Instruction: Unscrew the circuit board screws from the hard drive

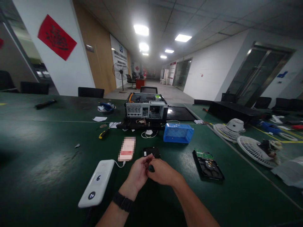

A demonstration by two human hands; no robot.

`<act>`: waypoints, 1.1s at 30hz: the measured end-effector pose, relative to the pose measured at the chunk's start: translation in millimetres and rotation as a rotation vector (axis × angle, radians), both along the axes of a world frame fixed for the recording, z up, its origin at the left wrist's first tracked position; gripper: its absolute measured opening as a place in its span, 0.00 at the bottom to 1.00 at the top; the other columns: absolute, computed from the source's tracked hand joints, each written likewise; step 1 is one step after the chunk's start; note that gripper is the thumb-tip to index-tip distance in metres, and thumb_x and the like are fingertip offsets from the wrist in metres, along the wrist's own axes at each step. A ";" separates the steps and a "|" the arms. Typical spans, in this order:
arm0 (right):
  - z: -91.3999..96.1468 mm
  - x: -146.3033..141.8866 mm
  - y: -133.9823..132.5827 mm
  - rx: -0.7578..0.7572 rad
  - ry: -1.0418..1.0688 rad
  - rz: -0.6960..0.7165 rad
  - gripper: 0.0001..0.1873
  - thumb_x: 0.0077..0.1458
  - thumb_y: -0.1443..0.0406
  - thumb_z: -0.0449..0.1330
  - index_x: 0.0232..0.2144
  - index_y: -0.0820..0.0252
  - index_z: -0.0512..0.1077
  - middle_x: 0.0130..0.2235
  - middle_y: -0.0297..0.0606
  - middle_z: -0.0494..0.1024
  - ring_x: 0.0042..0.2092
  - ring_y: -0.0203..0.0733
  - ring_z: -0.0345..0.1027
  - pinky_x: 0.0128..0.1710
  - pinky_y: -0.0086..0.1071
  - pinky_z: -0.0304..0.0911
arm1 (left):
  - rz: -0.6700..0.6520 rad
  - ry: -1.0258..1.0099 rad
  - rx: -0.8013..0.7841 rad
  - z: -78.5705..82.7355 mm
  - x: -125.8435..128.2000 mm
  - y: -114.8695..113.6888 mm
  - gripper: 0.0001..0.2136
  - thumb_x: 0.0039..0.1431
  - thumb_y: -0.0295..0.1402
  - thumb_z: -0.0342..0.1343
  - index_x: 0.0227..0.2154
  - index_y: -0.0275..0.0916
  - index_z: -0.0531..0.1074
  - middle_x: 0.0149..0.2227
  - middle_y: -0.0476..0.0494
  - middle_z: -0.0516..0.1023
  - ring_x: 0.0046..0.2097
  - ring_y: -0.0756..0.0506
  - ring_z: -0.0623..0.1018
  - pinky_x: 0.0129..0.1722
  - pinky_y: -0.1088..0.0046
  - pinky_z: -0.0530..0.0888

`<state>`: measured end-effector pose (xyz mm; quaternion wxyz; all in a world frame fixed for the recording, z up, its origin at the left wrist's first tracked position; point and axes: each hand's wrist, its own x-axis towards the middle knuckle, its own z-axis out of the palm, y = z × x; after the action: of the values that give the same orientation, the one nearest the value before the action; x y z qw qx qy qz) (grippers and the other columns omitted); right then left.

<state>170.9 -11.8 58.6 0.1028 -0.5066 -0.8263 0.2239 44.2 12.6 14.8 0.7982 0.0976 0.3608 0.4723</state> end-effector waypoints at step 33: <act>-18.0 -18.3 6.6 0.381 -0.067 -0.117 0.10 0.60 0.61 0.50 0.39 0.54 0.70 0.43 0.35 0.71 0.41 0.39 0.68 0.36 0.30 0.59 | 0.077 -0.148 -0.030 6.1 0.2 -4.1 0.06 0.55 0.25 0.51 0.27 0.31 0.72 0.26 0.40 0.76 0.31 0.46 0.78 0.31 0.73 0.74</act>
<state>152.5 -5.2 40.5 0.1819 -0.5322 -0.8259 0.0402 44.4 8.6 20.9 0.8055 0.0367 0.3112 0.5030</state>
